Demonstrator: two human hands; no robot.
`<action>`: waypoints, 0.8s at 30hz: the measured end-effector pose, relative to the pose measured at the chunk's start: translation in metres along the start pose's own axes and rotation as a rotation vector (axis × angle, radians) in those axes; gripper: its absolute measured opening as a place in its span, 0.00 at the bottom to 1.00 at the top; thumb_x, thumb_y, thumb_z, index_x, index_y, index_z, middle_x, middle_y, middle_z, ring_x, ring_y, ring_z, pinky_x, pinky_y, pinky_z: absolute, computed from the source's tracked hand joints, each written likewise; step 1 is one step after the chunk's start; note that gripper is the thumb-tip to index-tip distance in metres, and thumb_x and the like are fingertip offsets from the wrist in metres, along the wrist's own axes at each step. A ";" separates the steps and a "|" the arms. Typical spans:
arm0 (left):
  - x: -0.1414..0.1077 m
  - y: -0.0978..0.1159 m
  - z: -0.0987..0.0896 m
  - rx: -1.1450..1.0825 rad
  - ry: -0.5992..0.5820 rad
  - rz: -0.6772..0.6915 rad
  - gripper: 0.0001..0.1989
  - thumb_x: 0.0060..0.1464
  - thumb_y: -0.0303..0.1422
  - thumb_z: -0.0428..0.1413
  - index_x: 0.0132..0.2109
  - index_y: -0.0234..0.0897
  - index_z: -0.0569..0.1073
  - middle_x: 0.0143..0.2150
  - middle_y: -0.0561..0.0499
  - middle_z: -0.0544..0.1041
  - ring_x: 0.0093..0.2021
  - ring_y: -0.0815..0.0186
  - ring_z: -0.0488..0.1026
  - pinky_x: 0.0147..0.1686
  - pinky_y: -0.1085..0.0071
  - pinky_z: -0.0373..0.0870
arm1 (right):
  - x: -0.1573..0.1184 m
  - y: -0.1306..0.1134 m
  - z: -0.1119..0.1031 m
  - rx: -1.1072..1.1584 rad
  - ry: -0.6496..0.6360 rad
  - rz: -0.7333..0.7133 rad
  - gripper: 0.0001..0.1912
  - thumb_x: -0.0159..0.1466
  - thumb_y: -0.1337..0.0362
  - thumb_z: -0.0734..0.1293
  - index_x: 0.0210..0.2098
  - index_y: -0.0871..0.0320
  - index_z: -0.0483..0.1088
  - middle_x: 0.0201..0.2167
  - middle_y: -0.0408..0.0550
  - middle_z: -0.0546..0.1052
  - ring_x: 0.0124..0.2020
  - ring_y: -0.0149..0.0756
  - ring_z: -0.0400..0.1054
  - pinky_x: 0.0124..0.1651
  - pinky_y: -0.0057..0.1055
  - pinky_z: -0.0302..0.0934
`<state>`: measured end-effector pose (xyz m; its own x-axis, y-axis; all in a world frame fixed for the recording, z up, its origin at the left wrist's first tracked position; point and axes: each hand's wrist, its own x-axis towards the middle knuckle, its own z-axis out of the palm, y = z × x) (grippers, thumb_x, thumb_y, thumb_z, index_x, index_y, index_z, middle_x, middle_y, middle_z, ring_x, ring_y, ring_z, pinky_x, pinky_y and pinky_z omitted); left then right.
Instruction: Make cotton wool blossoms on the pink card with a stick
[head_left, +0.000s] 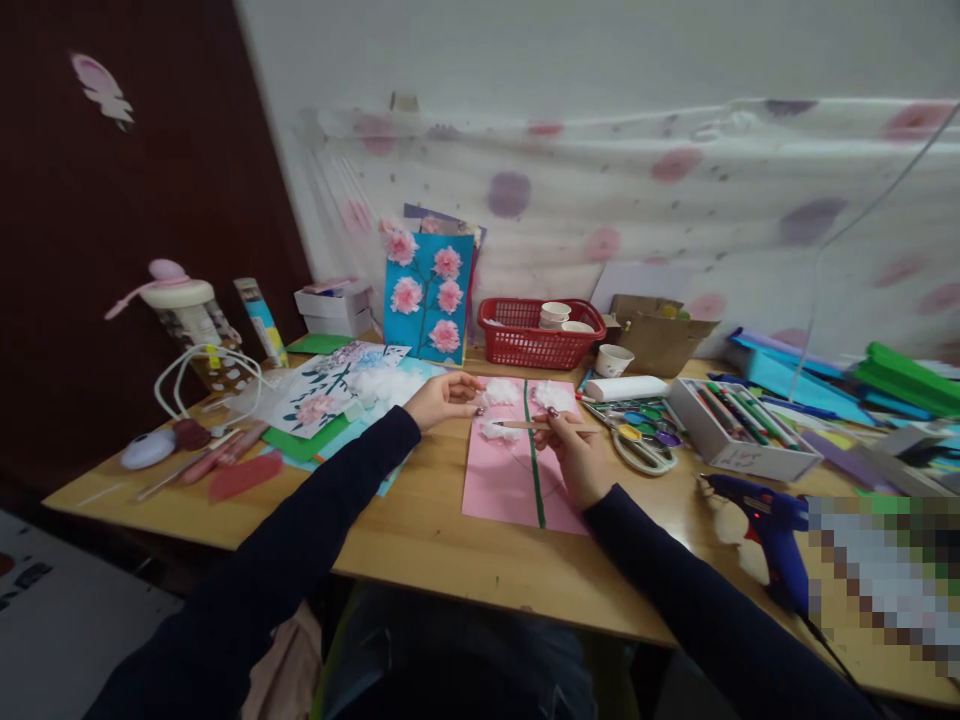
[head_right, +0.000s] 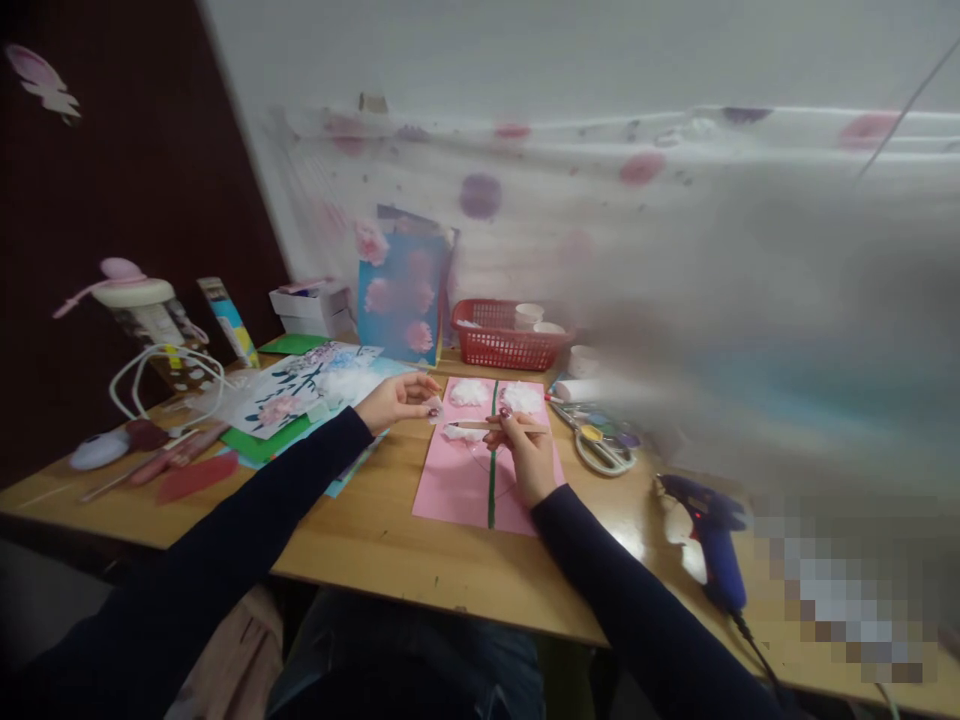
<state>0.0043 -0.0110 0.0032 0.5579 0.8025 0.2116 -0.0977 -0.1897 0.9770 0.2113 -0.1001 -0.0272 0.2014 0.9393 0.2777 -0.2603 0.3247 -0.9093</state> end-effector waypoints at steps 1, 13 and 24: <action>0.000 -0.002 0.004 -0.002 -0.015 -0.005 0.23 0.30 0.28 0.67 0.37 0.31 0.69 0.31 0.52 0.74 0.33 0.71 0.72 0.40 0.70 0.68 | -0.001 0.000 0.001 -0.009 -0.018 0.002 0.12 0.54 0.57 0.69 0.27 0.61 0.74 0.18 0.44 0.73 0.20 0.29 0.66 0.26 0.28 0.60; -0.004 -0.008 0.014 0.000 -0.068 -0.123 0.19 0.39 0.22 0.62 0.42 0.30 0.68 0.28 0.52 0.76 0.28 0.71 0.74 0.36 0.72 0.68 | -0.002 0.001 0.002 -0.031 -0.089 0.031 0.12 0.54 0.57 0.69 0.26 0.61 0.74 0.15 0.44 0.72 0.19 0.29 0.65 0.25 0.27 0.58; -0.005 -0.013 0.017 0.107 -0.063 -0.086 0.20 0.34 0.25 0.66 0.38 0.30 0.71 0.29 0.50 0.77 0.32 0.68 0.75 0.39 0.71 0.68 | -0.003 -0.002 0.004 -0.031 -0.096 0.047 0.11 0.54 0.57 0.69 0.25 0.60 0.74 0.15 0.43 0.71 0.18 0.29 0.64 0.22 0.27 0.57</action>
<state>0.0173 -0.0222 -0.0113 0.6110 0.7823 0.1215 0.0391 -0.1831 0.9823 0.2071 -0.1033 -0.0249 0.0982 0.9603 0.2611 -0.2378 0.2774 -0.9308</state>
